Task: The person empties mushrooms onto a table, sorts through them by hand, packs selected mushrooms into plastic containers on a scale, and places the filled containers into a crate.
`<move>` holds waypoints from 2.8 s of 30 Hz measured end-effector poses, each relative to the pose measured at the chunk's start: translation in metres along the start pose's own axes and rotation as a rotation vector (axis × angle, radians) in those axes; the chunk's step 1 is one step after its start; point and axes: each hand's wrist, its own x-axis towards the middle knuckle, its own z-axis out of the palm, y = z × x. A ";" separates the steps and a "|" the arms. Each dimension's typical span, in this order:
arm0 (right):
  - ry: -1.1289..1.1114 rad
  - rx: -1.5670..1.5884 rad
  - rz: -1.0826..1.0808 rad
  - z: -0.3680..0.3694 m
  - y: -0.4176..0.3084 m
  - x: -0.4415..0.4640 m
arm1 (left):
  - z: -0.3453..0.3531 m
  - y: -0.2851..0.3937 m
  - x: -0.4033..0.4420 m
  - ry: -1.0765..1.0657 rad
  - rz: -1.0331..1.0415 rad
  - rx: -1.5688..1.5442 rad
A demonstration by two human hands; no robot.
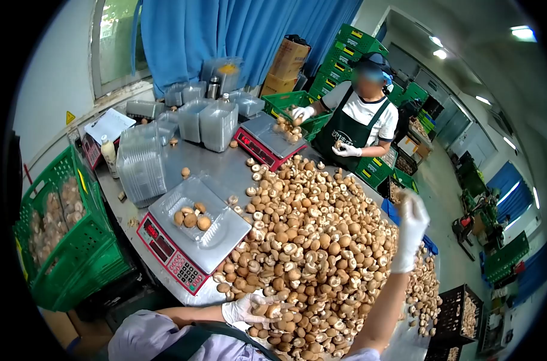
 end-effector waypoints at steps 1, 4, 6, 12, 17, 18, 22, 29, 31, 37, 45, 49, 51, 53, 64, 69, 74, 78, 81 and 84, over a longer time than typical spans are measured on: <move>-0.069 -0.070 -0.059 0.012 0.004 -0.023 | -0.001 0.001 0.000 -0.022 -0.001 0.067; -0.247 -0.388 -0.078 0.054 0.020 -0.108 | -0.001 0.002 -0.001 -0.057 -0.049 0.130; -0.319 -0.339 -0.193 0.072 0.045 -0.166 | -0.004 -0.001 -0.003 -0.110 -0.144 0.151; -0.607 -0.487 -0.174 0.095 0.068 -0.284 | 0.000 -0.008 -0.003 -0.079 -0.348 0.167; -0.614 -0.512 -0.237 0.116 0.106 -0.355 | -0.011 -0.011 0.008 0.041 -0.289 0.269; -0.556 -0.469 -0.189 0.119 0.111 -0.361 | -0.008 -0.011 0.011 0.078 -0.257 0.339; -0.523 -0.459 -0.184 0.119 0.112 -0.363 | -0.029 -0.008 0.013 0.010 -0.250 0.242; -0.553 -0.458 -0.229 0.120 0.137 -0.374 | -0.016 -0.008 0.007 0.630 -0.082 0.610; -0.556 -0.456 -0.220 0.121 0.138 -0.375 | -0.091 0.002 0.006 0.403 0.032 0.881; -0.548 -0.437 -0.204 0.119 0.133 -0.372 | -0.044 -0.008 0.013 0.280 -0.086 0.353; -0.529 -0.312 -0.187 0.109 0.120 -0.361 | -0.043 -0.001 0.011 0.365 -0.098 0.290; -0.630 -0.255 -0.115 0.105 0.120 -0.361 | -0.029 -0.006 0.014 0.129 -0.153 0.210; -0.652 -0.289 -0.134 0.104 0.121 -0.361 | -0.060 0.001 0.016 0.056 -0.170 0.210; -0.642 -0.311 -0.139 0.107 0.127 -0.364 | -0.054 0.004 0.018 0.103 -0.152 0.262; -0.543 -0.271 -0.089 0.088 0.093 -0.352 | -0.037 -0.009 0.016 0.590 -0.048 0.545; -0.174 -0.415 0.092 0.053 0.086 -0.360 | -0.021 -0.002 0.003 0.386 -0.122 0.551; 0.031 -0.392 0.378 0.002 0.099 -0.380 | 0.003 -0.010 0.002 0.451 -0.037 0.445; 0.077 -0.437 0.467 -0.015 0.103 -0.389 | 0.007 -0.004 0.001 0.418 0.003 0.318; 0.016 -0.398 0.542 -0.008 0.092 -0.382 | 0.008 -0.004 0.002 0.443 0.051 0.328; -0.049 -0.488 0.407 0.010 0.090 -0.382 | 0.014 -0.007 0.006 0.535 0.063 0.392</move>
